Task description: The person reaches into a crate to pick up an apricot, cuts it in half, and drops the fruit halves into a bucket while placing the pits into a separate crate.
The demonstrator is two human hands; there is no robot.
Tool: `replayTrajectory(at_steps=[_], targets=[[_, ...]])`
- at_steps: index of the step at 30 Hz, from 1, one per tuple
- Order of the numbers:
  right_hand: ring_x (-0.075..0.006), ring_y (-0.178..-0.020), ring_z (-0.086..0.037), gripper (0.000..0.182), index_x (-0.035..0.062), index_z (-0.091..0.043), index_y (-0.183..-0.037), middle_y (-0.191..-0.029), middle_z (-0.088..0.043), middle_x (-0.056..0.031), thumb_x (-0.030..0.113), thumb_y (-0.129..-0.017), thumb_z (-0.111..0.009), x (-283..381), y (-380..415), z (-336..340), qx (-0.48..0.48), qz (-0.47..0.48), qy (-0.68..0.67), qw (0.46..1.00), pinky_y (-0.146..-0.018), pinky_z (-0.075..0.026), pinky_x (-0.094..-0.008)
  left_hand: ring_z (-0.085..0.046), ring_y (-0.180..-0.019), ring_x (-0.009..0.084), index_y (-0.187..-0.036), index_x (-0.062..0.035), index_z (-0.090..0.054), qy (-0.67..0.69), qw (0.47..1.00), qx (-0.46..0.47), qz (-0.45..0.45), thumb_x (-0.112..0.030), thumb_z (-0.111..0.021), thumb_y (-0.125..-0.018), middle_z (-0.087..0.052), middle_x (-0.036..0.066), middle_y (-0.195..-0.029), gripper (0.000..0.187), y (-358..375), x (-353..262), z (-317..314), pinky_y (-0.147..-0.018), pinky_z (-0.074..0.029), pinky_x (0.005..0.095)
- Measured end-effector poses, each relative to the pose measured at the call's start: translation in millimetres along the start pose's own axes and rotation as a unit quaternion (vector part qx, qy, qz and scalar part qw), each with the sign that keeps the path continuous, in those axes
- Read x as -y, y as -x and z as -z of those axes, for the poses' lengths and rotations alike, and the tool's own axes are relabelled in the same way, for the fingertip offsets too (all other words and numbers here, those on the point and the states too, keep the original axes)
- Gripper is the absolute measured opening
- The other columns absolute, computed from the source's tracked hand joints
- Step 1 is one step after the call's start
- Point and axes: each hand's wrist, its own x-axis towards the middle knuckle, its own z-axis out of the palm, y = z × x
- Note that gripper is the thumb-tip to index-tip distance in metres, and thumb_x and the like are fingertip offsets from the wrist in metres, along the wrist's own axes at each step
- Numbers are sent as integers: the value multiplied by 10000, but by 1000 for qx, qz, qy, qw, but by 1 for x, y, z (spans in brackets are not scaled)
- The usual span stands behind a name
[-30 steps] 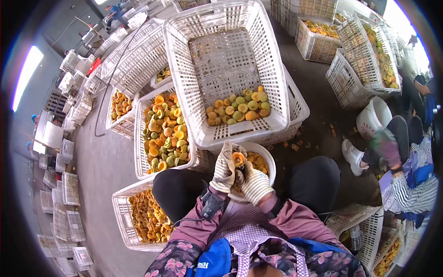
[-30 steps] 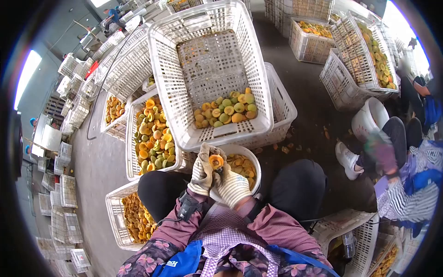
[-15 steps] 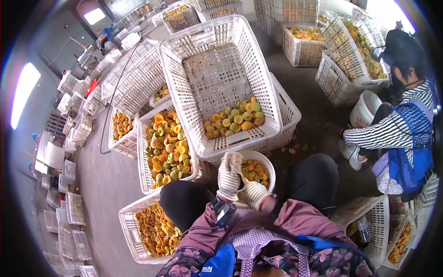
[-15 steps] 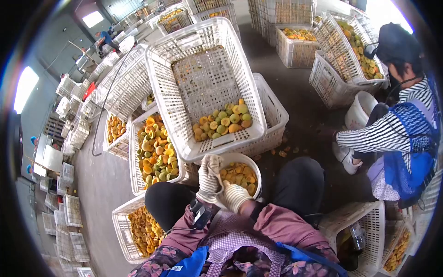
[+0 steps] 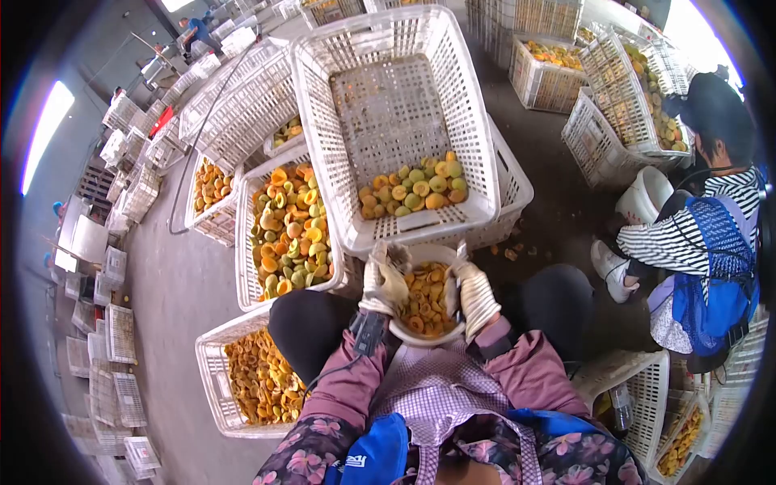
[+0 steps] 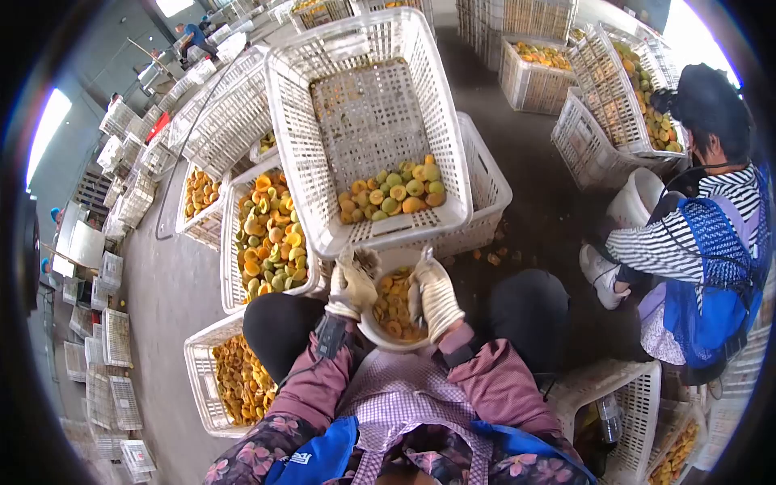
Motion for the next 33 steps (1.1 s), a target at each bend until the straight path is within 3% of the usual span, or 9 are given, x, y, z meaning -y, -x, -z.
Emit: replayTrajectory(at_steps=[3, 5, 7, 8, 12, 17, 31, 32, 33], targets=[[-120, -324, -391, 269, 95, -506, -807, -487, -442, -1, 344, -910, -491, 13, 3, 12, -38, 15, -72, 997, -302, -321, -248, -577, -714, 137, -966, -62, -564, -345, 931, 9, -121, -131, -449, -898, -607, -4, -818, 150, -18, 15, 29, -646, -482, 273], [-115, -326, -392, 273, 101, -513, -805, -491, -442, 4, 353, -910, -498, 18, 8, 13, -40, 31, -93, 994, -302, -323, -246, -599, -698, 254, -841, -55, -616, -656, 693, 249, -163, -144, -552, -769, -636, 90, -818, 131, -36, 15, 45, -674, -509, 311], [-123, -337, -403, 275, 113, -513, -792, -501, -450, 4, 368, -895, -524, 14, 6, 17, -46, 34, -76, 995, -312, -336, -251, -605, -731, 271, -742, -70, -624, -871, 415, 252, 73, -174, -577, -753, -636, 131, -838, 115, -35, 43, 27, -690, -507, 319], [-131, -348, -414, 280, 126, -512, -778, -512, -457, 4, 384, -881, -549, 13, 5, 18, -48, 44, -56, 996, -321, -350, -257, -606, -735, 269, -753, -67, -621, -889, 324, 288, 148, -174, -574, -758, -636, 130, -840, 117, -34, 62, 40, -693, -506, 317], [-131, -330, -420, 252, 109, -505, -799, -512, -467, -6, 343, -886, -534, 14, 3, 18, -53, 25, -76, 995, -297, -343, -244, -607, -748, 259, -798, -55, -611, -866, 242, 352, 259, -175, -559, -776, -637, 125, -849, 133, -17, 116, 85, -704, -502, 312], [-122, -326, -412, 256, 96, -505, -824, -514, -478, -10, 339, -897, -532, 6, 2, 13, -26, 53, -39, 997, -303, -330, -252, -609, -765, 246, -854, -40, -597, -862, 308, 338, 218, -177, -542, -798, -638, 120, -859, 159, -28, 125, 71, -718, -497, 306], [-111, -327, -382, 162, 108, -524, -887, -490, -437, 6, 268, -912, -516, -4, 16, 10, -23, 36, 4, 999, -326, -319, -250, -614, -812, 209, -1012, 3, -559, -457, 852, 250, 48, -182, -492, -861, -641, 104, -889, 248, -34, 103, 62, -758, -482, 289], [-71, -399, -382, 204, 114, -541, -981, -540, -435, 44, 303, -903, -535, -8, 16, 10, -20, 9, 34, 999, -355, -295, -223, -614, -815, 207, -1023, 6, -557, -426, 875, 229, 17, -183, -489, -865, -641, 103, -891, 255, -34, 100, 63, -761, -481, 288], [-146, -511, -510, 320, 78, -531, -1111, -635, -543, -23, 319, -901, -530, -24, 1, 21, 4, -15, 71, 997, -451, -409, -276, -615, -819, 204, -1034, 9, -554, -405, 890, 209, -15, -183, -485, -869, -641, 102, -894, 262, -29, 91, 56, -763, -480, 287]])
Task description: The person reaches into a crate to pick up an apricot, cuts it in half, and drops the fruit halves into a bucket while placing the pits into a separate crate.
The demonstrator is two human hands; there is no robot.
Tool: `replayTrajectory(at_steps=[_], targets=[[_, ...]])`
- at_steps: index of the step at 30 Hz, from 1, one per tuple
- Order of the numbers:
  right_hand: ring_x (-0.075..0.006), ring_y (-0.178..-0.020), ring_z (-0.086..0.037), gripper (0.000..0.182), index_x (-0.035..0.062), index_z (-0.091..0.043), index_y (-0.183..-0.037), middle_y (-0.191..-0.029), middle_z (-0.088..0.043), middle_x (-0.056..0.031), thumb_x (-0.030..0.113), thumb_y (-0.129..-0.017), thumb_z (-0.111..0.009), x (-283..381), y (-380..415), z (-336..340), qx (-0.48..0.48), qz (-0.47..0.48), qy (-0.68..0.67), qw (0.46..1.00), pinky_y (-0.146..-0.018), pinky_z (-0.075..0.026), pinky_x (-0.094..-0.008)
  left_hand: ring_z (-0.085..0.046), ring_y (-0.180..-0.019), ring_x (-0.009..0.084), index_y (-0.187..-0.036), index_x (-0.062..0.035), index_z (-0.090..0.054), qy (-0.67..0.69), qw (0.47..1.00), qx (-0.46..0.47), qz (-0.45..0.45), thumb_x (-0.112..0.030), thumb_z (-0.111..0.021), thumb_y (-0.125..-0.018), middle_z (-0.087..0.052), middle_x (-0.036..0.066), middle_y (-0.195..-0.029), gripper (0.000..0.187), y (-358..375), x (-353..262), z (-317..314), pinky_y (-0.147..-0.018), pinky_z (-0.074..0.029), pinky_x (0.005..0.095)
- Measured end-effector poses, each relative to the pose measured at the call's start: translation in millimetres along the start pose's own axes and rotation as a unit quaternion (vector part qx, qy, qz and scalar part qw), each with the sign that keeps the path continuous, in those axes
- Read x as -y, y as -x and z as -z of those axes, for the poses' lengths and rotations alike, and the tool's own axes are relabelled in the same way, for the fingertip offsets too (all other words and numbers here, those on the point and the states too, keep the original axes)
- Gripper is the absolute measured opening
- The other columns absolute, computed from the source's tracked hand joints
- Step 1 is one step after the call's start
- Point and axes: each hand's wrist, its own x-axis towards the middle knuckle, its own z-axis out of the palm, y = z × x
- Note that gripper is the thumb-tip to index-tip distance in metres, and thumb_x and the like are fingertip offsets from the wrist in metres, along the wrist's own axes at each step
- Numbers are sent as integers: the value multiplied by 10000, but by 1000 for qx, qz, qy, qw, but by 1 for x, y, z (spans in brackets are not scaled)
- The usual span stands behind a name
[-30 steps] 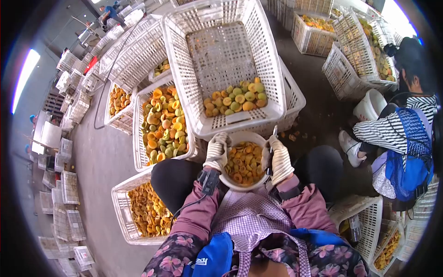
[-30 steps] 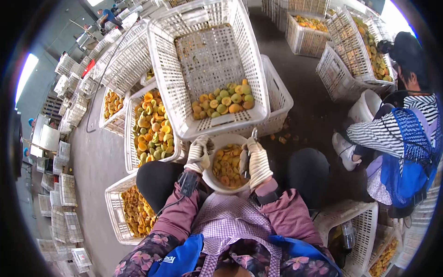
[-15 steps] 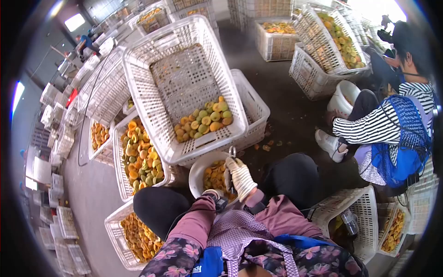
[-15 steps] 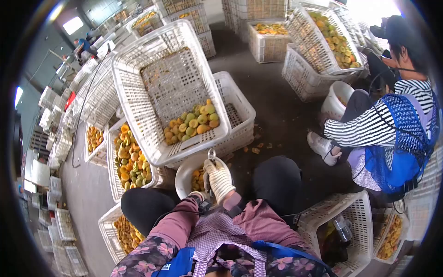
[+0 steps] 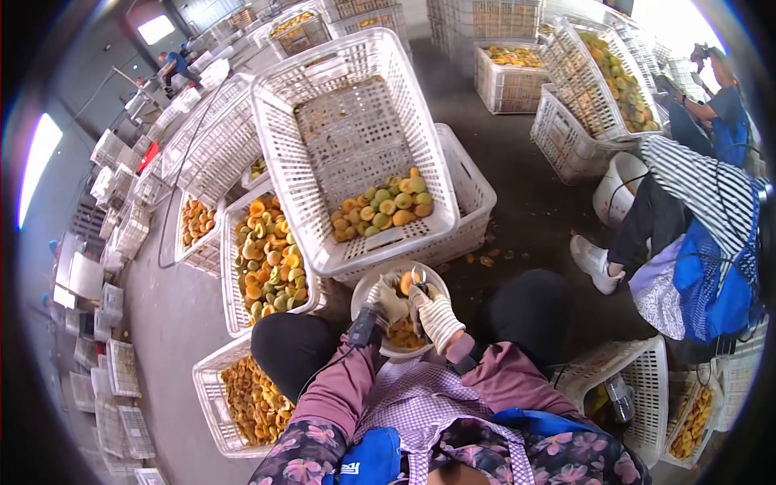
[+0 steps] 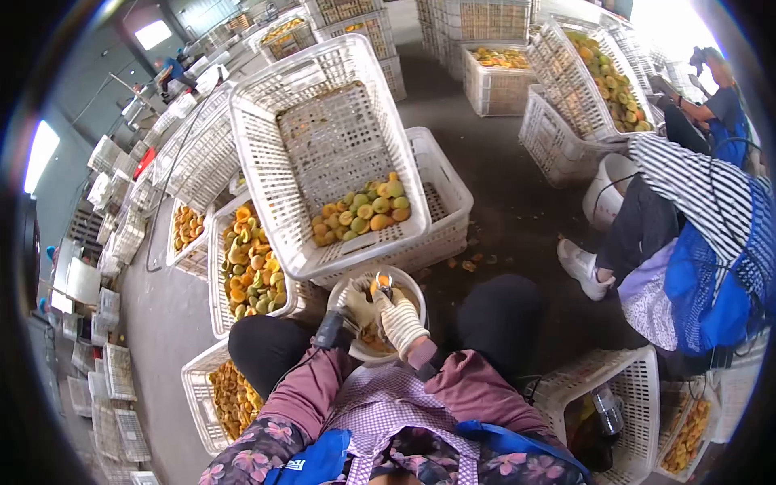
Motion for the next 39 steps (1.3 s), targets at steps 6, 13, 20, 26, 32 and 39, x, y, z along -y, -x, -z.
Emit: replayTrajectory(at_steps=[6, 13, 20, 26, 32, 39], targets=[[-350, -1032, -530, 509, -37, -450, -1250, -1097, -579, -220, 333, -902, -488, -32, -16, -6, -32, 99, 360, 927, -896, -398, -339, -601, -774, 173, -945, 10, -561, -21, 976, -184, -115, -224, -394, -936, -642, 75, -880, 287, 6, -84, -24, -740, -475, 264], [-325, -945, -565, 274, 92, -596, -1061, -993, -603, -164, 234, -845, -506, -45, -22, -13, 94, 384, 634, 665, -835, -460, -369, -569, -919, 234, -1018, 10, -548, 160, 978, -133, 16, -254, -372, -944, -605, 135, -969, 325, 30, -114, -21, -855, -429, 335], [-248, -924, -582, 305, 107, -620, -1031, -1039, -613, -93, 307, -896, -434, -38, -24, -35, 199, 49, 525, 826, -796, -446, -332, -520, -984, 255, -1086, -13, -495, 102, 978, -180, 22, -297, -398, -917, -554, 156, -1040, 343, 28, -99, -29, -892, -397, 346], [-208, -628, -568, 291, 110, -652, -819, -664, -582, -34, 356, -837, -497, -72, -36, -42, 182, -51, 234, 954, -607, -443, -369, -478, -1040, 273, -1144, -34, -450, -29, 978, -208, 20, -333, -420, -895, -510, 175, -1102, 391, 17, -105, 21, -923, -370, 355], [-252, -994, -595, 346, 124, -624, -1086, -1078, -626, -90, 300, -844, -451, -43, 8, -38, 40, -13, 555, 831, -847, -453, -380, -436, -1097, 291, -1201, -54, -404, -262, 937, -231, 3, -370, -442, -872, -466, 194, -1163, 458, -29, -130, 106, -954, -343, 364], [-215, -1035, -572, 345, 126, -632, -1086, -1094, -626, -51, 338, -859, -482, -37, -4, -28, -142, -84, 316, 934, -904, -405, -355, -387, -1162, 313, -1269, -78, -351, -518, 847, -111, 52, -413, -467, -845, -415, 215, -1234, 552, -102, -118, 112, -991, -311, 375]])
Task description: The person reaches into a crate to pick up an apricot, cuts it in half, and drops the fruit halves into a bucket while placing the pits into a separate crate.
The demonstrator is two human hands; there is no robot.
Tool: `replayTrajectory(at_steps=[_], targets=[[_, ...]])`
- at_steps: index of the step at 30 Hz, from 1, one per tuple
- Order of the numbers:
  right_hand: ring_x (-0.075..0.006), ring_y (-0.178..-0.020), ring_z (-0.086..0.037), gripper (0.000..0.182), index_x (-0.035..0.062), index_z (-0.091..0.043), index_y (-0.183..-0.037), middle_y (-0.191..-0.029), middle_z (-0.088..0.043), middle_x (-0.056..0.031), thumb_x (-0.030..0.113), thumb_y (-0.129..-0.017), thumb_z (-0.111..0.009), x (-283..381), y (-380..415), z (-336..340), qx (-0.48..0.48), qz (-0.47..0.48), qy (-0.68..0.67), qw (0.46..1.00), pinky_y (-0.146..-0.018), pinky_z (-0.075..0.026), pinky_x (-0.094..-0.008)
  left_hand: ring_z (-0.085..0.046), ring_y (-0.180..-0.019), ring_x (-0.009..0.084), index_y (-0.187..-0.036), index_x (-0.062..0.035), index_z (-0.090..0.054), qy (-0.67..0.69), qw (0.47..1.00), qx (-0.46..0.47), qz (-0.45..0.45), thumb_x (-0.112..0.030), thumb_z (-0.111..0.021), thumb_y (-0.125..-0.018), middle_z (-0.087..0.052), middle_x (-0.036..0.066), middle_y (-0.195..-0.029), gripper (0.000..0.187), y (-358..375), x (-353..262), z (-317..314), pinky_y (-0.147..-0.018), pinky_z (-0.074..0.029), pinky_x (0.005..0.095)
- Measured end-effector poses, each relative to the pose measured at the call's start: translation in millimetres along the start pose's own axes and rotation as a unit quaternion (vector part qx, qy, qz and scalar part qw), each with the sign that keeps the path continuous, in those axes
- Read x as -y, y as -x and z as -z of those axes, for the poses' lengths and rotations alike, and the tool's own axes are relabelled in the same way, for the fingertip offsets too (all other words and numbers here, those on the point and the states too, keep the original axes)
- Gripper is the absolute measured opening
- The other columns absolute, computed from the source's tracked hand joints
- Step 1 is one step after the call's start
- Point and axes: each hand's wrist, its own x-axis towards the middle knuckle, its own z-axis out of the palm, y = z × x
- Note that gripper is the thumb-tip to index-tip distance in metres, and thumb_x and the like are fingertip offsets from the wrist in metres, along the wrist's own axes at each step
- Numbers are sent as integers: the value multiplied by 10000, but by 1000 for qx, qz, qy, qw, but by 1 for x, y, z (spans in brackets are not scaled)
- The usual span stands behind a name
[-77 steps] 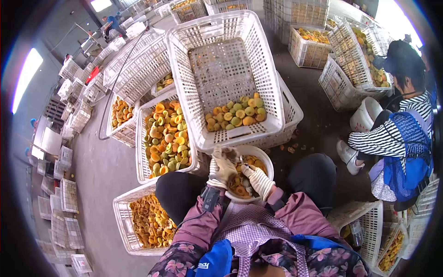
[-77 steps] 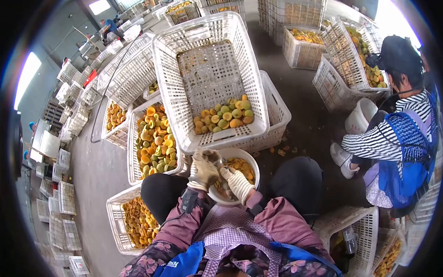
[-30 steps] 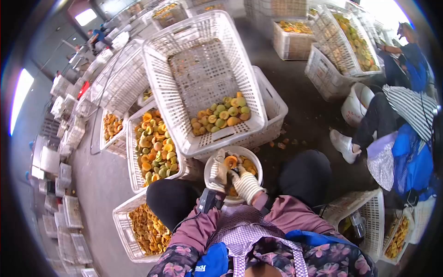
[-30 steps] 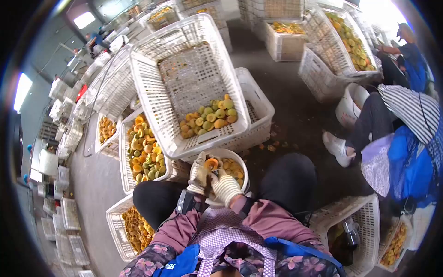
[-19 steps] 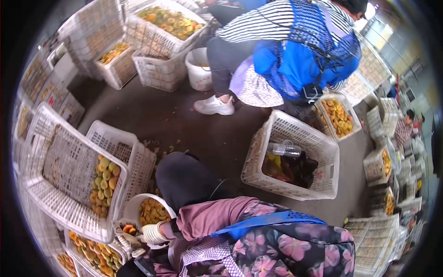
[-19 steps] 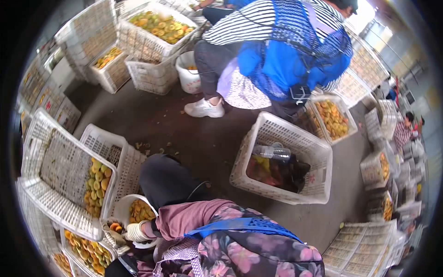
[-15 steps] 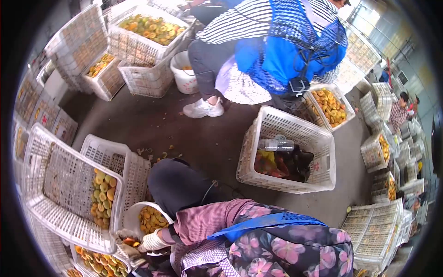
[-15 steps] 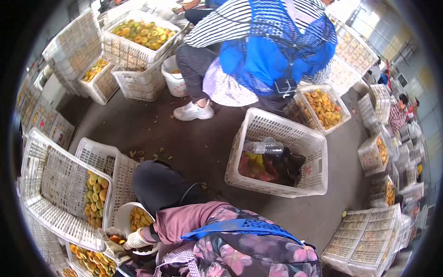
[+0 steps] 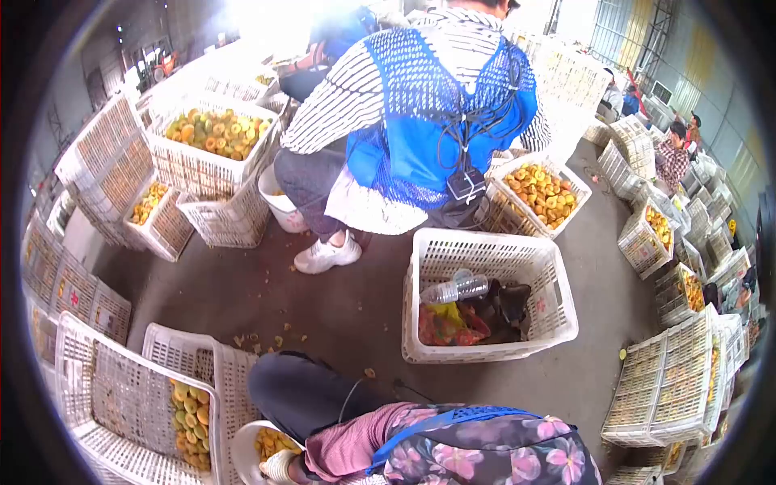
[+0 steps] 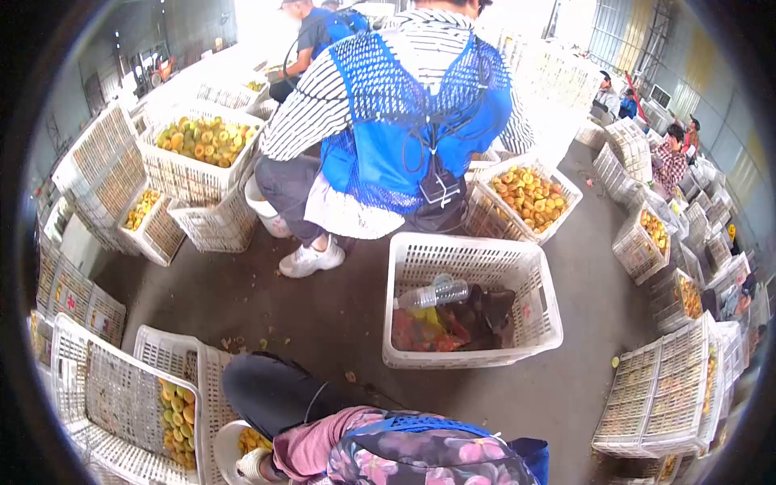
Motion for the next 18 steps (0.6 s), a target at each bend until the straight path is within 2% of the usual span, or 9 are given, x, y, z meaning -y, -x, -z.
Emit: replayTrajectory(at_steps=[4, 7, 10, 12, 13, 15, 16, 18], targets=[[-185, -1026, -573, 338, 134, -617, -1107, -1098, -619, -30, 309, -873, -448, 0, -11, 0, 44, 112, 168, 978, -907, -406, -314, -359, -1200, 325, -1307, -92, -321, -105, 992, 71, -18, -437, -481, -830, -385, 228, -1275, 611, -35, -6, -28, -1011, -293, 381], [-163, -1019, -573, 336, 140, -606, -1123, -1102, -613, -14, 287, -884, -422, -6, -18, -5, 81, 151, 288, 942, -910, -407, -284, -338, -1228, 334, -1336, -102, -299, -142, 984, 102, -25, -456, -492, -819, -364, 237, -1306, 656, -50, -12, -46, -1027, -279, 385], [-140, -1012, -573, 336, 146, -595, -1139, -1105, -607, 2, 265, -895, -396, -15, -27, -4, 90, 166, 314, 930, -912, -408, -253, -317, -1256, 343, -1365, -112, -276, -162, 979, 119, -41, -474, -503, -808, -342, 246, -1337, 703, -72, -20, -60, -1043, -265, 390], [-208, -942, -599, 335, 109, -640, -1040, -1006, -636, -51, 295, -844, -442, -19, -23, -4, 75, 186, 272, 941, -865, -439, -305, -303, -1274, 349, -1385, -119, -261, -174, 975, 133, -38, -486, -511, -800, -327, 252, -1357, 734, -79, -10, -60, -1053, -256, 393], [-277, -872, -624, 353, 72, -684, -940, -907, -666, -104, 326, -792, -488, -22, -21, -1, 50, 191, 221, 955, -819, -469, -357, -296, -1284, 352, -1394, -122, -253, -184, 973, 138, -38, -493, -514, -796, -320, 256, -1367, 750, -82, -9, -64, -1058, -251, 394], [-305, -843, -630, 371, 68, -692, -917, -880, -669, -126, 352, -751, -521, -23, -20, -4, 30, 217, 251, 943, -790, -476, -385, -282, -1303, 358, -1413, -129, -238, -207, 966, 155, -25, -505, -521, -789, -305, 262, -1388, 782, -83, -11, -68, -1069, -242, 397], [-307, -862, -630, 383, 64, -692, -917, -894, -665, -145, 367, -742, -534, -10, -2, 8, 33, 204, 264, 942, -800, -474, -382, -392, -1229, 385, -1416, -153, -232, -240, 957, 163, -1, -501, -508, -795, -373, 280, -1336, 764, -84, -17, -68, -1023, -317, 392], [-320, -831, -638, 381, 50, -692, -892, -867, -668, -157, 361, -730, -544, -15, -13, -5, 45, 203, 294, 933, -762, -489, -403, -410, -1214, 392, -1415, -176, -241, -191, 954, 230, -28, -448, -494, -802, -365, 274, -1345, 717, -89, -12, -69, -1003, -342, 388]])
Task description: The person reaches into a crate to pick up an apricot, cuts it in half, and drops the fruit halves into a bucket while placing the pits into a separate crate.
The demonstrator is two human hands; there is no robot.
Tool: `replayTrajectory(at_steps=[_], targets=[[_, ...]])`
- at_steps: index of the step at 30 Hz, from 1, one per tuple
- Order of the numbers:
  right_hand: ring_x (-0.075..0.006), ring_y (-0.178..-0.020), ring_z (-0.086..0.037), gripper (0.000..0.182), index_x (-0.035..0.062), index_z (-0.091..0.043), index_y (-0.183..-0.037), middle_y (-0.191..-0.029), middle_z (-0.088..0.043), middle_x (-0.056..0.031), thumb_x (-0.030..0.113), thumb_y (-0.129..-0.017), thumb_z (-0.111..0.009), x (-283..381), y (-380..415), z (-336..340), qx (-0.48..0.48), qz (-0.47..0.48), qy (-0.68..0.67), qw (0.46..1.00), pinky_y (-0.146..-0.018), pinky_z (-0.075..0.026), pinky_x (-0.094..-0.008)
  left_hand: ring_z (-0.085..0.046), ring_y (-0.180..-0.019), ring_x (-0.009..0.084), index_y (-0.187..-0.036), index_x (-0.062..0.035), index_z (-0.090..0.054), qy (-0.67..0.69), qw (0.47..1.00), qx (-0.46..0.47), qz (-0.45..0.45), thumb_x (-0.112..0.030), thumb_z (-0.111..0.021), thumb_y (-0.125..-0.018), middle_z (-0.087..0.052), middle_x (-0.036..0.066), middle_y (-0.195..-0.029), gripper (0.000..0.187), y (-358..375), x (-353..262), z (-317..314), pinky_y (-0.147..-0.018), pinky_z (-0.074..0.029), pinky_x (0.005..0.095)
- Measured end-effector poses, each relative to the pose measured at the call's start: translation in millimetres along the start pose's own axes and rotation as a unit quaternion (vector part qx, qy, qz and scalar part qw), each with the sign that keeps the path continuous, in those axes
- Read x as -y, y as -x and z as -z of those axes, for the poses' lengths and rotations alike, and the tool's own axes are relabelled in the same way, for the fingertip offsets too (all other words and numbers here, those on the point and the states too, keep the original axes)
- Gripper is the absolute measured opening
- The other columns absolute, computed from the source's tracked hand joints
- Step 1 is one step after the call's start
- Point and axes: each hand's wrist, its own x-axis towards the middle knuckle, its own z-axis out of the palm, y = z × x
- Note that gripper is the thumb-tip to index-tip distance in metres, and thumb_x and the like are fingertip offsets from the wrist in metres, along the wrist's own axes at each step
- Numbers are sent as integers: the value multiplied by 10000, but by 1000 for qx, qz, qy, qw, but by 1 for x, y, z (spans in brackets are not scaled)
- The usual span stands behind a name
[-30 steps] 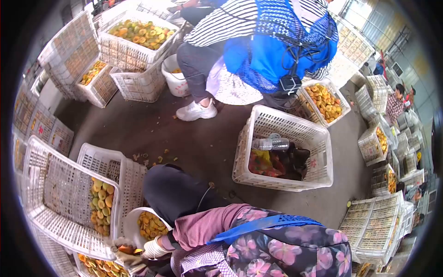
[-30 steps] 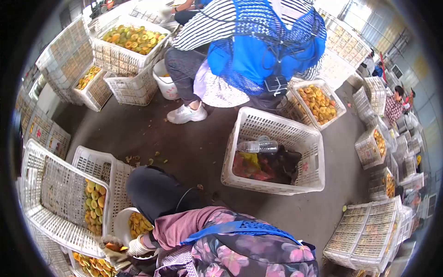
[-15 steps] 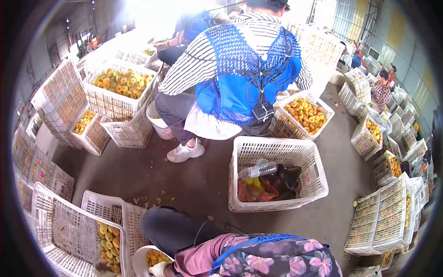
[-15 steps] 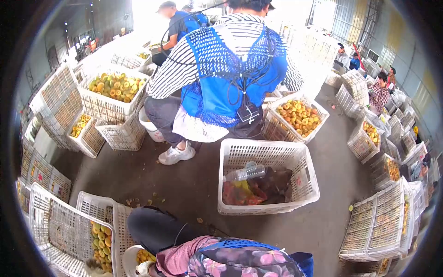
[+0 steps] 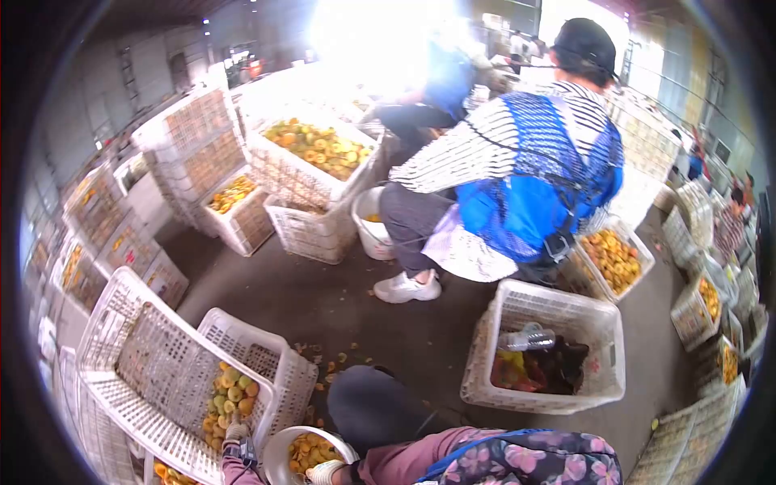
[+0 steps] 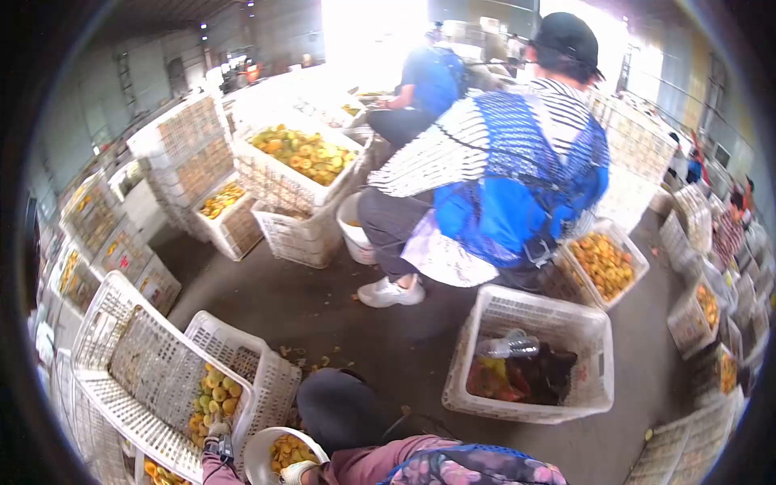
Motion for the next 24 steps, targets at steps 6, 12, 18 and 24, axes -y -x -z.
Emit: replayTrajectory(at_steps=[6, 12, 18, 24], targets=[[-340, -771, -636, 353, 36, -687, -834, -819, -665, -160, 323, -748, -501, 9, 0, -12, 1, 28, 17, 999, -681, -496, -450, -391, -1237, 378, -1406, -168, -269, -60, 993, 103, -10, -430, -517, -787, -191, 239, -1443, 716, 4, -3, 41, -1018, -342, 394], [-325, -818, -636, 354, 52, -681, -877, -864, -665, -153, 336, -745, -517, 7, -12, -19, 31, 15, 18, 999, -718, -493, -432, -500, -1127, 386, -1381, -162, -297, -15, 999, 21, 25, -424, -544, -770, -491, 269, -1227, 709, -2, 5, 13, -953, -400, 420], [-303, -920, -620, 382, 64, -664, -990, -973, -655, -138, 339, -754, -542, 11, -17, -17, 71, 16, 28, 997, -797, -481, -395, -574, -1050, 313, -1237, -26, -460, 131, 991, -17, -16, -449, -685, -675, -596, 216, -1105, 738, 16, 31, 15, -882, -449, 362], [-221, -1056, -567, 385, 121, -647, -1089, -1103, -619, -85, 354, -806, -529, 3, -23, -22, 92, -41, -30, 995, -922, -407, -344, -567, -953, 211, -1304, -95, -361, 85, 990, -2, -116, -390, -695, -727, -592, 142, -975, 728, -61, 134, -4, -867, -442, 396]])
